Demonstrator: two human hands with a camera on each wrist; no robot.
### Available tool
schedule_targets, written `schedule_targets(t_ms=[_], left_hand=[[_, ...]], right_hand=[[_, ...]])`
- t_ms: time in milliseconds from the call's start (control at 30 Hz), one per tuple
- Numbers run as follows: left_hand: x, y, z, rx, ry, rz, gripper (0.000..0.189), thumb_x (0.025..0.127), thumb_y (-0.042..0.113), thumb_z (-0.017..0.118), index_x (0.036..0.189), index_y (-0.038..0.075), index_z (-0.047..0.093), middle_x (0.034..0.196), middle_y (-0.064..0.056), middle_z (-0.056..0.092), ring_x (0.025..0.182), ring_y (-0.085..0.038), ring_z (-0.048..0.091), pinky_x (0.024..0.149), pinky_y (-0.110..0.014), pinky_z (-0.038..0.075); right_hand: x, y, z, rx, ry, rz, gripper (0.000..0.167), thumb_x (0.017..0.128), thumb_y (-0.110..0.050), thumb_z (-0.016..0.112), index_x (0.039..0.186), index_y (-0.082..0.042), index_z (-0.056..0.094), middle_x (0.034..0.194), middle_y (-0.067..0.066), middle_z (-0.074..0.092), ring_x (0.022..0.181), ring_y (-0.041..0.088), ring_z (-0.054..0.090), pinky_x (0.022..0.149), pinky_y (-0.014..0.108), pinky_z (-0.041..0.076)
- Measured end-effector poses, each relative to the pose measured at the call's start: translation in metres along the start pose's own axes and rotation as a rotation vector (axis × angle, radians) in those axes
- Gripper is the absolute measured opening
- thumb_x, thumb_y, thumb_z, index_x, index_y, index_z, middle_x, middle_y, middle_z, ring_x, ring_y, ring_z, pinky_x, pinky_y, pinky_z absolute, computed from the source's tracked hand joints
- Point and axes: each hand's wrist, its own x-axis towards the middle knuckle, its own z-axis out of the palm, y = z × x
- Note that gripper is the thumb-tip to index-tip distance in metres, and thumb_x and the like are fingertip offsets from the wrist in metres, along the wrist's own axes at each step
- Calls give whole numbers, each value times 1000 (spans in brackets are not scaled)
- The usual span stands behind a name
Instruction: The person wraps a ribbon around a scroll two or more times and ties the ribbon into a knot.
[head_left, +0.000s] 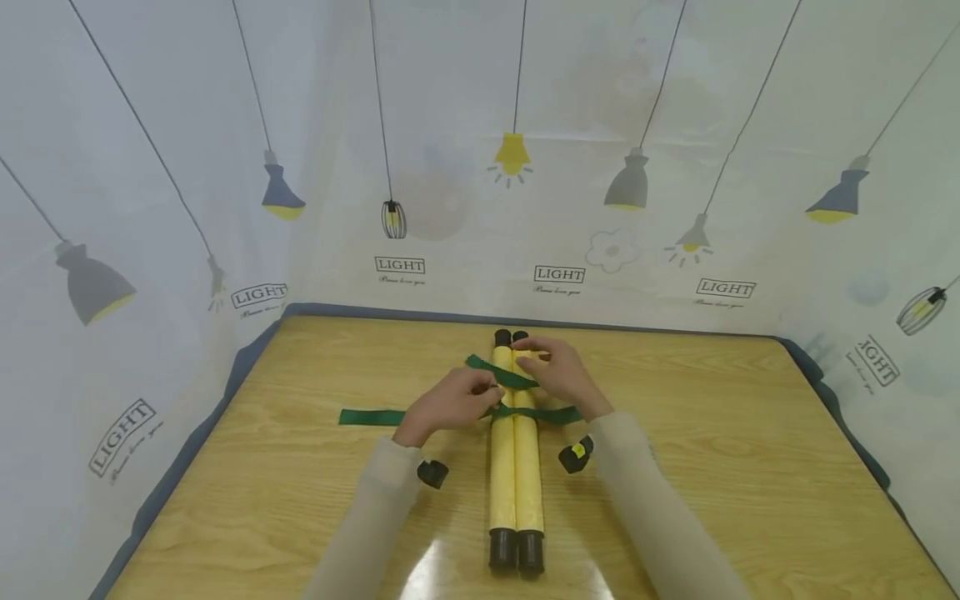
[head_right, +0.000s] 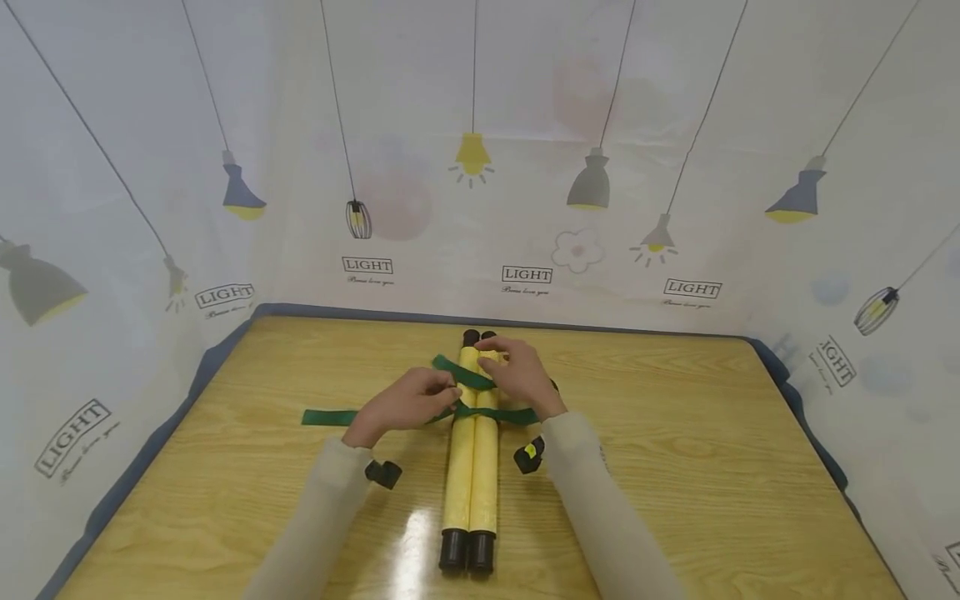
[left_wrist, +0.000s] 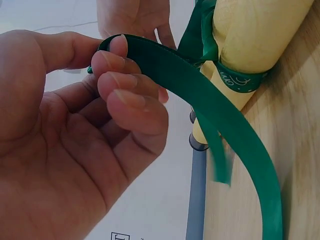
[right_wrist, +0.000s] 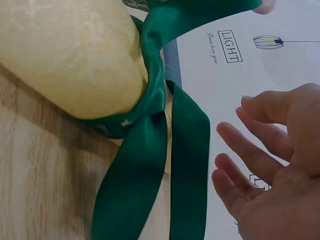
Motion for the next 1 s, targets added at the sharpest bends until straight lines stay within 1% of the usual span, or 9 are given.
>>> schedule_targets(t_ms=[33, 133, 333, 433, 600, 767, 833, 1000], left_hand=[[0, 0, 0, -4, 0, -3, 32, 109, 22, 50, 94, 0, 67, 89, -22, 69, 57, -12, 44, 59, -26, 42], [0, -2, 0, -3, 9, -10, 32, 109, 24, 50, 94, 2, 68, 87, -22, 68, 58, -13, 45, 60, -27, 43], [0, -3, -2, 10, 36, -26, 30, 109, 25, 51, 94, 6, 69, 77, -8, 63, 59, -14, 46, 59, -28, 43], [1, -2, -3, 4, 42, -29, 29, 109, 26, 52, 94, 8, 69, 73, -2, 58, 60, -13, 46, 59, -28, 42], [3, 1, -3, -18, 55, -28, 29, 108, 29, 53, 94, 9, 68, 73, -1, 55, 60, -13, 45, 58, -27, 41], [5, 2, -1, -36, 52, -31, 31, 108, 29, 53, 96, 6, 69, 73, 0, 55, 59, -12, 44, 57, -26, 39], [5, 2, 0, -35, 53, -34, 32, 108, 30, 53, 94, 5, 68, 72, 0, 54, 59, -12, 44, 57, -27, 39], [6, 0, 6, -64, 47, -46, 32, 108, 33, 54, 90, 10, 68, 69, 0, 52, 58, -13, 43, 56, -27, 38]], right_hand=[[-1, 0, -1, -2, 9, 5, 31, 103, -20, 62, 131, -7, 67, 138, 12, 66, 132, 34, 58, 111, 52, 47], [-6, 0, -3, -2, 23, 10, 32, 103, -22, 62, 131, -7, 67, 137, 12, 66, 128, 33, 60, 108, 51, 49], [-16, -8, -7, 1, 6, -11, 31, 103, -22, 64, 129, -6, 68, 128, 11, 70, 113, 29, 67, 98, 46, 55], [-21, -13, -7, -4, 4, -23, 27, 102, -23, 66, 125, -8, 70, 121, 9, 73, 107, 25, 68, 94, 43, 56], [-32, -24, -8, 14, -11, -58, 24, 100, -23, 68, 122, -13, 71, 111, 4, 74, 101, 20, 68, 87, 38, 57], [-47, -31, -5, 45, -38, -115, 25, 99, -20, 70, 122, -12, 71, 107, 4, 74, 95, 18, 68, 81, 34, 57], [-52, -33, -2, 45, -41, -132, 25, 98, -20, 71, 121, -11, 71, 106, 4, 74, 93, 17, 67, 80, 33, 57], [-58, -32, 5, -28, -37, -143, 25, 94, -27, 76, 115, -13, 74, 104, 0, 75, 91, 13, 67, 79, 29, 56]])
